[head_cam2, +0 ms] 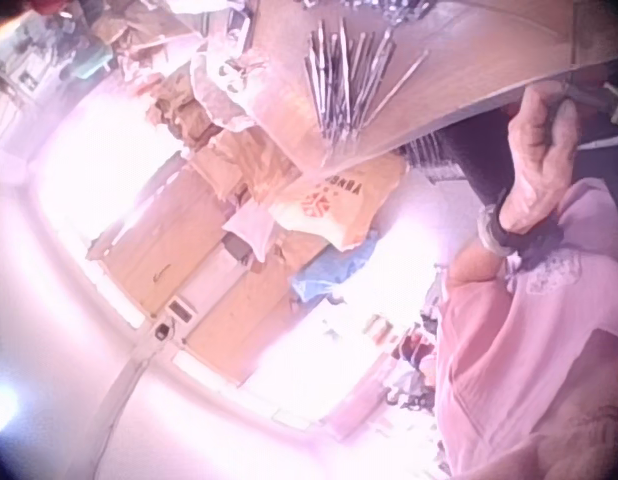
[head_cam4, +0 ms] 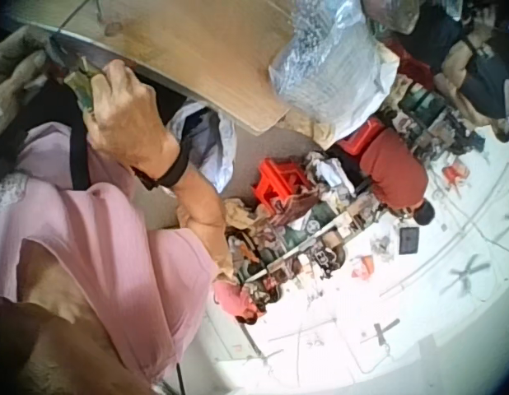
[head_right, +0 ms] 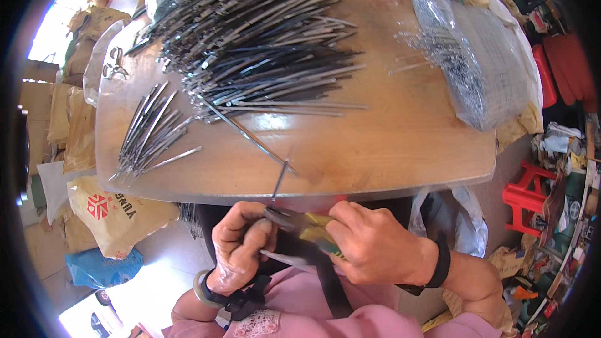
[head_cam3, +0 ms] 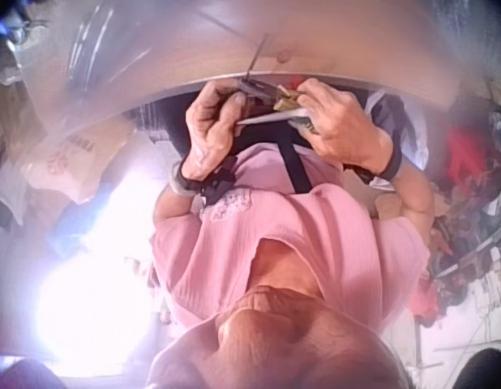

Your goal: The person picks up thin metal rods from a pile and uses pliers to bend them into shapes.

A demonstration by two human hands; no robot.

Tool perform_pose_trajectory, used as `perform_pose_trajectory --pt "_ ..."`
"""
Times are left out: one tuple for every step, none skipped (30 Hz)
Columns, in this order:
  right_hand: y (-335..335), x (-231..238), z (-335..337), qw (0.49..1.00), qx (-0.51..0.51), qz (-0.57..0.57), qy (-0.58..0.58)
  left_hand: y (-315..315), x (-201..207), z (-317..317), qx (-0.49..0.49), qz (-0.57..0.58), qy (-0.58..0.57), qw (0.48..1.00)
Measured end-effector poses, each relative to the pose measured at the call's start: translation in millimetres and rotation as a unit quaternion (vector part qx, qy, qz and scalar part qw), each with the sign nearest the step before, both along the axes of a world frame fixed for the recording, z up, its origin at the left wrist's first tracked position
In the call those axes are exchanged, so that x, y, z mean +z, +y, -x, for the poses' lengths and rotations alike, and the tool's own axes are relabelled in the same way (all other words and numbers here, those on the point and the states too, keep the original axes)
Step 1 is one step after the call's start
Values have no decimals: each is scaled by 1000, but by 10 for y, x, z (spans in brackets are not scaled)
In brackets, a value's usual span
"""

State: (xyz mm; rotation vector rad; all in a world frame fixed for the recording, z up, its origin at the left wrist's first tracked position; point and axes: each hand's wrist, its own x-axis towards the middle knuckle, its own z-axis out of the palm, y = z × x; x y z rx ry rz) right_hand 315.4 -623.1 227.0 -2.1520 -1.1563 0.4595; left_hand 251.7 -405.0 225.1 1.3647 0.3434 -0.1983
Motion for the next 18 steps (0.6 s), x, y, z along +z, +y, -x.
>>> perform_pose_trajectory --pt "75 43 -35 1000 -5 5 7 64 37 -31 6 5 22 1000" --pt "169 31 -72 1000 -3 -12 11 136 31 -52 24 18 28 999" --pt "269 -7 -112 999 -2 -30 15 221 21 -68 41 30 34 998" --pt "332 -36 -147 999 2 -47 21 342 -1 -58 51 25 36 998" --pt "319 -28 -177 998 -8 -63 25 506 5 -43 21 -35 24 999" --pt "269 -14 -206 996 -18 -80 29 647 43 -41 46 -87 6 995" --pt "215 6 -219 994 -28 -101 35 882 -51 10 133 -144 -16 980" --pt "72 67 -238 991 -76 -80 80 1184 -45 -5 157 -232 -43 959" --pt "3 44 -263 978 -146 -104 109 1404 -88 -38 226 -323 -46 918" --pt "-72 11 -290 959 -220 -119 134 1661 -99 -107 136 -460 -72 874" --pt "-129 -30 -331 934 -289 -138 158 1705 -92 -262 89 -583 -138 795" --pt "-205 -50 -351 920 -317 -186 134 1601 -53 -370 86 -625 -184 754" --pt "-283 -42 -377 903 -347 -231 104 1434 -15 -515 82 -659 -232 710" --pt "-366 102 -416 876 -366 -286 132 1297 24 -625 27 -656 -258 709" --pt "-435 188 -530 868 -339 -342 121 1173 53 -745 -28 -649 -285 704" --pt "-442 287 -627 844 -368 -364 144 1025 51 -902 -65 -687 -298 660" --pt "-422 378 -721 816 -398 -388 160 946 -20 -1084 -72 -695 -322 639" --pt "-514 395 -810 838 -432 -311 117 979 -96 -1152 -71 -666 -341 659"
